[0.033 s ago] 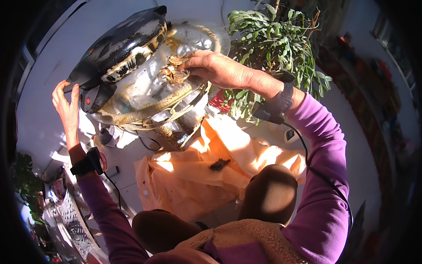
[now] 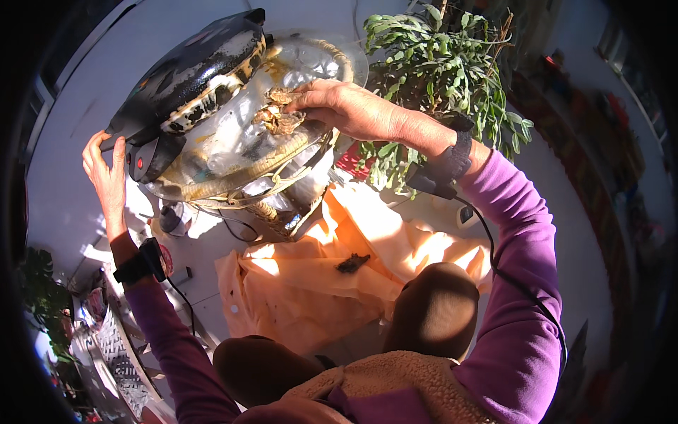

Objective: The person cleans a black motorcycle helmet by hand, using a white spray bottle and a brown cloth. They spray foam onto the helmet's visor and shell, then wipe and scrub the surfaces repeatedly.

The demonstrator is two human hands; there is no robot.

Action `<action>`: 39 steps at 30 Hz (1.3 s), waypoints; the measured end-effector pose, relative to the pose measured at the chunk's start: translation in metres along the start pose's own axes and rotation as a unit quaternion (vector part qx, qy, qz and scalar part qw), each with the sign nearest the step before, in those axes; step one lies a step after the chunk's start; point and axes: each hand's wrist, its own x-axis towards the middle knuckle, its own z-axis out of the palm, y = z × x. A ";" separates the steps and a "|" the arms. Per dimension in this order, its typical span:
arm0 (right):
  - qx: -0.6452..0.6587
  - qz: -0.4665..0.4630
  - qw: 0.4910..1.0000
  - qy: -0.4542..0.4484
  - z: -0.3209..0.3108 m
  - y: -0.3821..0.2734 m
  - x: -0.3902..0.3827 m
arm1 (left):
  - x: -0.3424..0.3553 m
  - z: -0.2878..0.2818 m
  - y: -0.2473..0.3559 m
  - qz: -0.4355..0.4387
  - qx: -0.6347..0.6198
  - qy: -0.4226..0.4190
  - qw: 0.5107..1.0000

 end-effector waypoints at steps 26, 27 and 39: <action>-0.152 0.148 0.977 -0.014 -0.032 0.031 0.009 | 0.000 0.001 -0.007 -0.004 -0.005 -0.001 1.000; -0.150 0.161 0.975 -0.026 -0.037 0.044 0.015 | 0.000 0.001 -0.007 -0.004 -0.002 0.000 1.000; -0.101 0.190 0.974 -0.076 -0.052 0.072 0.026 | 0.011 -0.027 -0.013 0.068 -0.029 -0.109 0.991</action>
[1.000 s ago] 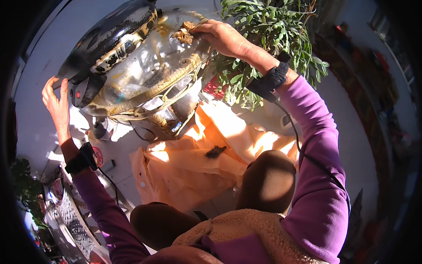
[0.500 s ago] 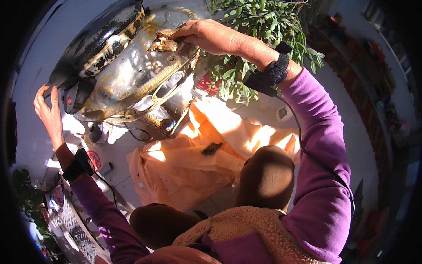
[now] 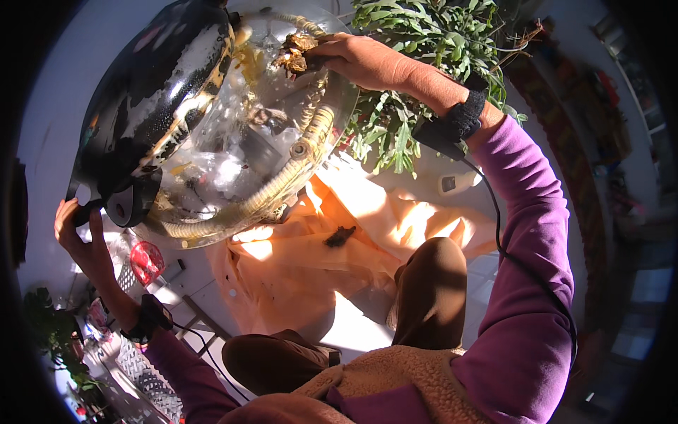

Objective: The person cleans a black motorcycle helmet by hand, using a white spray bottle and a brown cloth. They spray foam onto the helmet's visor and shell, then wipe and scrub the surfaces repeatedly.

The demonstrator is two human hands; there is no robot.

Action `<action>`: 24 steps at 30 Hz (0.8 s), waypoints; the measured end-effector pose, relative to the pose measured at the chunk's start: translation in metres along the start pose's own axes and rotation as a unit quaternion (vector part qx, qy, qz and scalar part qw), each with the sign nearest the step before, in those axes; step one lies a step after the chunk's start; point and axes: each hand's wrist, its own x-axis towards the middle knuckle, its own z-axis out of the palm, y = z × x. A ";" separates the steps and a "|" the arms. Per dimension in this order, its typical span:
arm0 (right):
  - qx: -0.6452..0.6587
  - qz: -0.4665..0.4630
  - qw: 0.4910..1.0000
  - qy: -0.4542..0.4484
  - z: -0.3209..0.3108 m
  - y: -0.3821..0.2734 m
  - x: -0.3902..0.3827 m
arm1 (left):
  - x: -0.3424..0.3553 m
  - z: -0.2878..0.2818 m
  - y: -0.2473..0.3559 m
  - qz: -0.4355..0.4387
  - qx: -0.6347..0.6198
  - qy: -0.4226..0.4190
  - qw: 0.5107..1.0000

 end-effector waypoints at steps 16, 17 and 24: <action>0.036 0.245 0.968 0.048 0.012 -0.062 0.019 | 0.075 -0.053 0.033 -0.086 -0.112 -0.357 0.923; 0.039 0.281 0.957 0.053 0.015 -0.065 0.025 | 0.077 -0.053 0.035 -0.098 -0.118 -0.351 0.924; 0.050 0.373 0.920 0.108 0.037 -0.057 0.054 | 0.089 -0.053 0.033 -0.095 -0.120 -0.361 0.920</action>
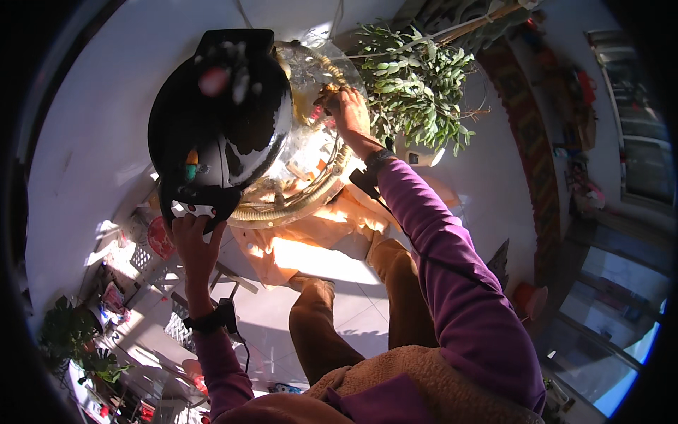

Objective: The person cleans a black motorcycle helmet by hand, using a white spray bottle and a brown cloth. They spray foam onto the helmet's visor and shell, then wipe and scrub the surfaces repeatedly.

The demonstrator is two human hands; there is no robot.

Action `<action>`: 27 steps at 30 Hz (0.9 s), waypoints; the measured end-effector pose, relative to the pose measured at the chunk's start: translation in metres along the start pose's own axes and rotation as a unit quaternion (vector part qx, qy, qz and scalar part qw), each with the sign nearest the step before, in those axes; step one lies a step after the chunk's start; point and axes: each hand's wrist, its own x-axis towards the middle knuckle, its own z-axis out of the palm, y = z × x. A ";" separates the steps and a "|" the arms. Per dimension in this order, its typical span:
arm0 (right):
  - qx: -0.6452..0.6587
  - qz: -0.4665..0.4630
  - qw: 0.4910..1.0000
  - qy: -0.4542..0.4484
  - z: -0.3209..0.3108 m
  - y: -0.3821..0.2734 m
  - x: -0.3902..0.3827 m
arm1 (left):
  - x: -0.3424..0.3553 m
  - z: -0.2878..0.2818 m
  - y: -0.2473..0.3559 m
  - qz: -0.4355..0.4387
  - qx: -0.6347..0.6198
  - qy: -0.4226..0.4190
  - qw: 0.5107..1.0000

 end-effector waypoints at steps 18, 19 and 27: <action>-0.037 -0.309 0.950 0.011 0.072 -0.043 0.250 | 0.011 -0.006 0.006 -0.070 -0.024 -0.099 0.992; -0.024 -0.345 0.938 0.020 0.080 -0.052 0.260 | 0.011 -0.007 0.005 -0.072 -0.022 -0.107 0.991; 0.006 -0.318 0.948 0.004 0.048 -0.027 0.206 | 0.014 -0.012 0.006 -0.105 -0.030 -0.140 0.984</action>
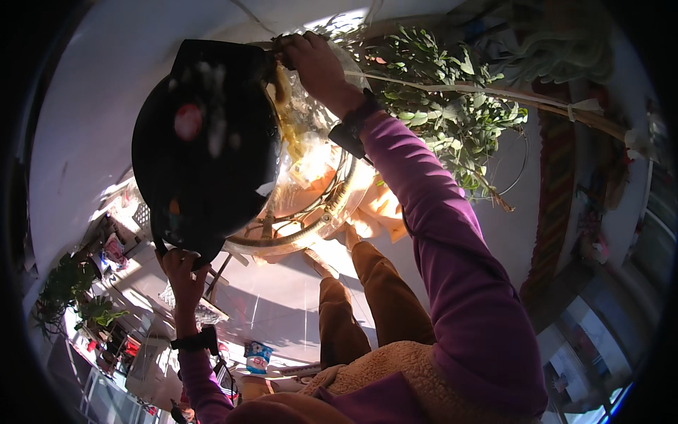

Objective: The person cleans a black motorcycle helmet by hand, using a white spray bottle and a brown cloth. They spray foam onto the helmet's visor and shell, then wipe and scrub the surfaces repeatedly.

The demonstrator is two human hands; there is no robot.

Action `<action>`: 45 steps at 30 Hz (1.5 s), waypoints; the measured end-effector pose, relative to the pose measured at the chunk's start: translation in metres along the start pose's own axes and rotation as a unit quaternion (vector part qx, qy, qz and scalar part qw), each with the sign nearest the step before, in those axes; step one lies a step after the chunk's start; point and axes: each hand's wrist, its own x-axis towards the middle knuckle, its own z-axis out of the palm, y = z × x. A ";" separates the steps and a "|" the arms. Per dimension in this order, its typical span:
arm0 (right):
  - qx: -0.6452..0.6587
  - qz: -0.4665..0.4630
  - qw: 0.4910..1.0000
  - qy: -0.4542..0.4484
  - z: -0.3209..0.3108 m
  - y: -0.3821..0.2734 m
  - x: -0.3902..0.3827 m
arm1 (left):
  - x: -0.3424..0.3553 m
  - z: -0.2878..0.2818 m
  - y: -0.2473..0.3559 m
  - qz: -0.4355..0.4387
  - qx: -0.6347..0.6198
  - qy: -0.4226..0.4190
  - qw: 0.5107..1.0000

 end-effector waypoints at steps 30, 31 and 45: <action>-0.016 -0.005 0.999 0.048 0.004 0.026 0.030 | 0.003 0.001 0.002 0.044 0.037 0.042 0.997; 0.007 0.047 0.999 0.009 0.005 0.029 0.030 | 0.003 0.001 0.002 0.020 0.028 0.026 0.999; -0.139 0.107 0.982 -0.067 -0.022 0.020 -0.032 | 0.006 0.000 0.003 0.046 0.027 0.048 0.997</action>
